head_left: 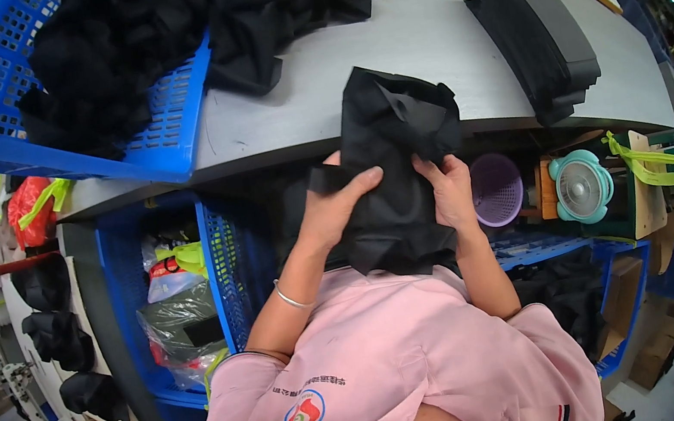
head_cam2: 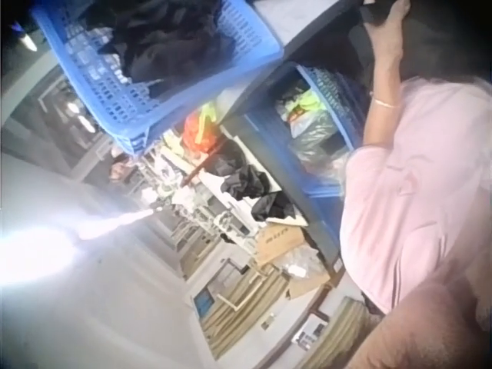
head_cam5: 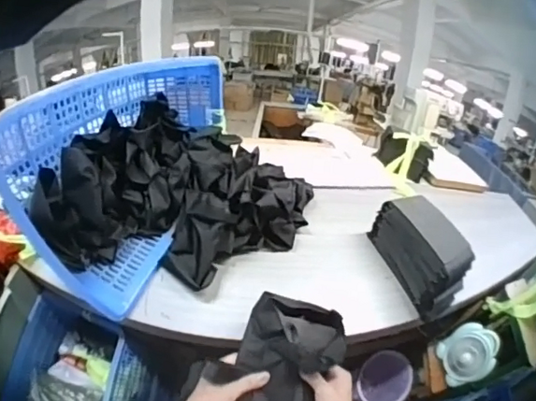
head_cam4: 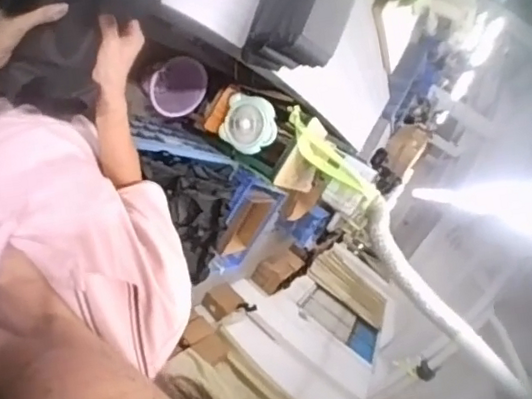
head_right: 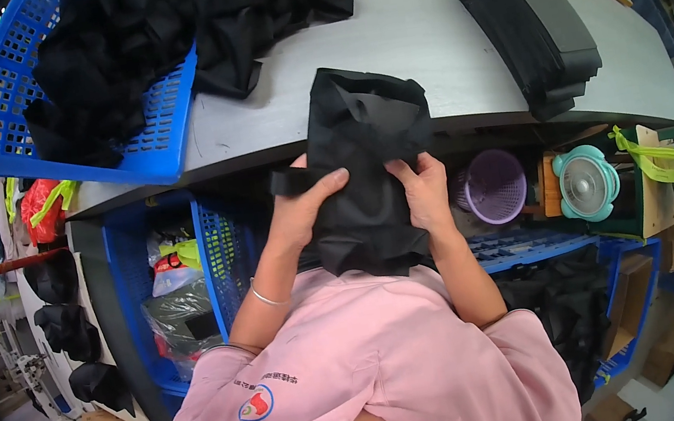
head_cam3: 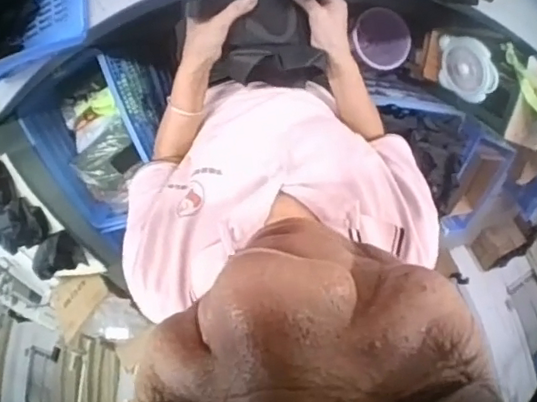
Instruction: Manually inserting a rectangular stiffener into a black fabric pouch.
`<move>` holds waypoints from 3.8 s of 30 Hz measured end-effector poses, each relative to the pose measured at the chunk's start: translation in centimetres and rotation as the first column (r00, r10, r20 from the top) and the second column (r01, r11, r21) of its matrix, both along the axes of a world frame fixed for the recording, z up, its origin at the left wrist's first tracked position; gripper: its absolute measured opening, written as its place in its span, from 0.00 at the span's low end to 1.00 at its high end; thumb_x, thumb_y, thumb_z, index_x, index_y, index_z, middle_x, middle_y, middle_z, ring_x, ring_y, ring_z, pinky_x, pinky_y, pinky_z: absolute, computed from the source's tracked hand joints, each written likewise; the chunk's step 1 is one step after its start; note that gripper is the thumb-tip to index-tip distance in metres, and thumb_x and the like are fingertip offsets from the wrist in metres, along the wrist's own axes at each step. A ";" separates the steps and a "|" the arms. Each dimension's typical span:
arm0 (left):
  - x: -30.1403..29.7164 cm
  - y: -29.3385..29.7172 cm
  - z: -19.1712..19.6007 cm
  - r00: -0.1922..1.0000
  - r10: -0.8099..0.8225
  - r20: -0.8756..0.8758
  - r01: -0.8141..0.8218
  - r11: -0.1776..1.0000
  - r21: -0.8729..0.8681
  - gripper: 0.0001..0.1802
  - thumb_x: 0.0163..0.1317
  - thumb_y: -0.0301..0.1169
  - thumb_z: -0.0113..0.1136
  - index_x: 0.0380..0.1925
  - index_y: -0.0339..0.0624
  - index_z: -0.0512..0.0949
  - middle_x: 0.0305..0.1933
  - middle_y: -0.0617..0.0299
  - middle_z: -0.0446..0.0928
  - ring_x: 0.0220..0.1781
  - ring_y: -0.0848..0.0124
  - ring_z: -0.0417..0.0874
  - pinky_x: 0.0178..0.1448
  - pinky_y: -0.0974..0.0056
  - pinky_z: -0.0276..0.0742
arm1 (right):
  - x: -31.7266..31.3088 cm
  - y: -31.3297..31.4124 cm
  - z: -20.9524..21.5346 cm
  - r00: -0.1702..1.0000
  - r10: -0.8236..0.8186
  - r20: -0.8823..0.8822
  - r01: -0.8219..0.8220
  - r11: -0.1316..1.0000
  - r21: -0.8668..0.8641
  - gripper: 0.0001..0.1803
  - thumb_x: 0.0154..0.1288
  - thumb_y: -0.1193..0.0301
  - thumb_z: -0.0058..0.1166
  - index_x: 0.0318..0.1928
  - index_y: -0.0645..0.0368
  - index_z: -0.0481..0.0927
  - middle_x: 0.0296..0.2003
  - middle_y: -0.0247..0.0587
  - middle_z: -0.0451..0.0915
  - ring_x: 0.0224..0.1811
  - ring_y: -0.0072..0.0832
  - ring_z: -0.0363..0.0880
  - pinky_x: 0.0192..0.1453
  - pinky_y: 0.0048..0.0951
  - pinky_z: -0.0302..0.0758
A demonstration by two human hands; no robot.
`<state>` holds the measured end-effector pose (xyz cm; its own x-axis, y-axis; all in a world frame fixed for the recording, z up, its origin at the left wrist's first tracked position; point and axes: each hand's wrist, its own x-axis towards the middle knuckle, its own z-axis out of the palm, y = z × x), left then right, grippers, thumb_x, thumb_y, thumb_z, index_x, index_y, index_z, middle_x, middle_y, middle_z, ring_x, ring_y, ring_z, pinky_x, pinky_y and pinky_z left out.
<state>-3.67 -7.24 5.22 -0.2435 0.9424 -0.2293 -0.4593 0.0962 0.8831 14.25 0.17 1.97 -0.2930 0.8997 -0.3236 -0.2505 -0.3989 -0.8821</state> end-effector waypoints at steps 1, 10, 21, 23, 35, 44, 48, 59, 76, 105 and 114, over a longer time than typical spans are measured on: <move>-0.4 0.2 -0.4 0.999 0.011 0.047 -0.009 0.999 -0.040 0.19 0.58 0.28 0.70 0.49 0.33 0.80 0.44 0.60 0.83 0.44 0.73 0.82 0.52 0.68 0.79 | -0.5 -0.2 0.9 1.000 -0.001 -0.002 0.001 1.000 0.019 0.13 0.63 0.75 0.65 0.47 0.66 0.83 0.44 0.38 0.85 0.45 0.21 0.81 0.54 0.25 0.76; 0.5 -0.4 0.6 0.991 -0.035 0.128 0.039 0.999 -0.027 0.26 0.55 0.28 0.74 0.53 0.34 0.76 0.50 0.59 0.80 0.51 0.72 0.79 0.57 0.67 0.77 | -0.4 0.2 0.8 0.999 0.031 0.036 -0.033 0.998 0.054 0.18 0.63 0.72 0.67 0.51 0.66 0.81 0.47 0.40 0.84 0.45 0.24 0.81 0.52 0.26 0.78; -1.3 -0.1 -2.0 0.916 0.060 -0.397 0.015 0.983 0.182 0.16 0.56 0.28 0.72 0.43 0.36 0.80 0.35 0.61 0.82 0.37 0.75 0.77 0.48 0.67 0.76 | 0.8 1.2 2.1 0.913 -0.200 0.355 0.025 0.898 0.439 0.26 0.63 0.78 0.62 0.60 0.66 0.70 0.46 0.41 0.79 0.45 0.23 0.79 0.52 0.24 0.77; -1.8 -0.2 -2.1 0.886 0.082 -0.457 -0.008 0.987 0.162 0.16 0.56 0.29 0.72 0.42 0.36 0.79 0.34 0.57 0.82 0.35 0.71 0.79 0.46 0.66 0.77 | 0.9 1.1 5.0 0.801 -0.406 0.440 -0.001 0.734 0.680 0.19 0.64 0.78 0.62 0.54 0.65 0.75 0.48 0.41 0.79 0.46 0.25 0.79 0.51 0.24 0.77; -2.0 -1.6 -2.2 0.689 0.190 -0.700 0.007 0.964 0.268 0.16 0.56 0.28 0.70 0.43 0.38 0.79 0.37 0.48 0.81 0.40 0.49 0.83 0.41 0.61 0.77 | -3.1 1.3 9.6 0.859 0.334 0.388 -0.484 0.776 0.405 0.11 0.63 0.79 0.59 0.25 0.66 0.72 0.29 0.27 0.73 0.31 0.14 0.67 0.35 0.20 0.63; -1.7 -0.9 -2.1 0.633 0.287 -0.718 0.048 0.912 0.407 0.15 0.56 0.32 0.70 0.42 0.43 0.79 0.29 0.50 0.78 0.30 0.50 0.80 0.35 0.61 0.75 | -3.4 1.7 9.6 0.915 0.202 -0.350 -0.186 0.979 0.078 0.09 0.74 0.70 0.53 0.48 0.60 0.80 0.45 0.34 0.84 0.47 0.20 0.81 0.56 0.23 0.75; -1.6 -0.4 0.2 0.797 0.024 -0.603 0.134 0.967 0.215 0.14 0.56 0.31 0.71 0.40 0.39 0.79 0.32 0.51 0.78 0.34 0.66 0.82 0.42 0.65 0.75 | -1.5 2.9 9.0 0.919 0.300 -0.257 -0.211 0.923 0.321 0.14 0.75 0.69 0.51 0.54 0.64 0.80 0.52 0.38 0.81 0.55 0.25 0.79 0.65 0.28 0.71; -2.5 -2.1 1.0 0.982 -0.001 0.191 0.040 0.979 -0.200 0.30 0.52 0.36 0.78 0.50 0.28 0.80 0.50 0.54 0.83 0.51 0.67 0.83 0.59 0.66 0.78 | 2.0 1.2 7.2 0.980 0.158 0.118 -0.183 0.955 0.235 0.17 0.70 0.71 0.58 0.55 0.68 0.78 0.46 0.39 0.81 0.44 0.24 0.81 0.49 0.24 0.78; 2.0 -0.7 -2.5 0.891 0.114 -0.440 -0.107 0.993 0.040 0.41 0.52 0.38 0.78 0.63 0.38 0.69 0.59 0.58 0.76 0.61 0.69 0.75 0.66 0.64 0.70 | -0.1 -1.2 3.2 0.852 -0.111 0.511 -0.198 0.836 0.512 0.15 0.62 0.74 0.64 0.46 0.69 0.80 0.39 0.45 0.86 0.41 0.29 0.83 0.49 0.29 0.76; 0.3 0.1 -3.6 0.737 -0.261 0.623 0.209 0.965 0.157 0.17 0.71 0.30 0.59 0.57 0.40 0.77 0.56 0.62 0.81 0.57 0.70 0.80 0.64 0.64 0.75 | 3.0 1.4 -3.9 0.897 0.057 -0.439 -0.168 0.962 -0.218 0.27 0.61 0.74 0.68 0.60 0.62 0.77 0.59 0.40 0.79 0.63 0.36 0.75 0.70 0.40 0.71; 1.7 1.1 -3.6 0.999 -0.044 -0.024 0.045 0.998 0.047 0.32 0.59 0.36 0.71 0.61 0.36 0.72 0.57 0.62 0.77 0.60 0.72 0.74 0.66 0.66 0.68 | 0.9 2.7 2.0 0.960 0.097 0.263 -0.142 0.977 0.159 0.13 0.61 0.76 0.66 0.45 0.68 0.83 0.41 0.35 0.85 0.41 0.22 0.80 0.51 0.24 0.76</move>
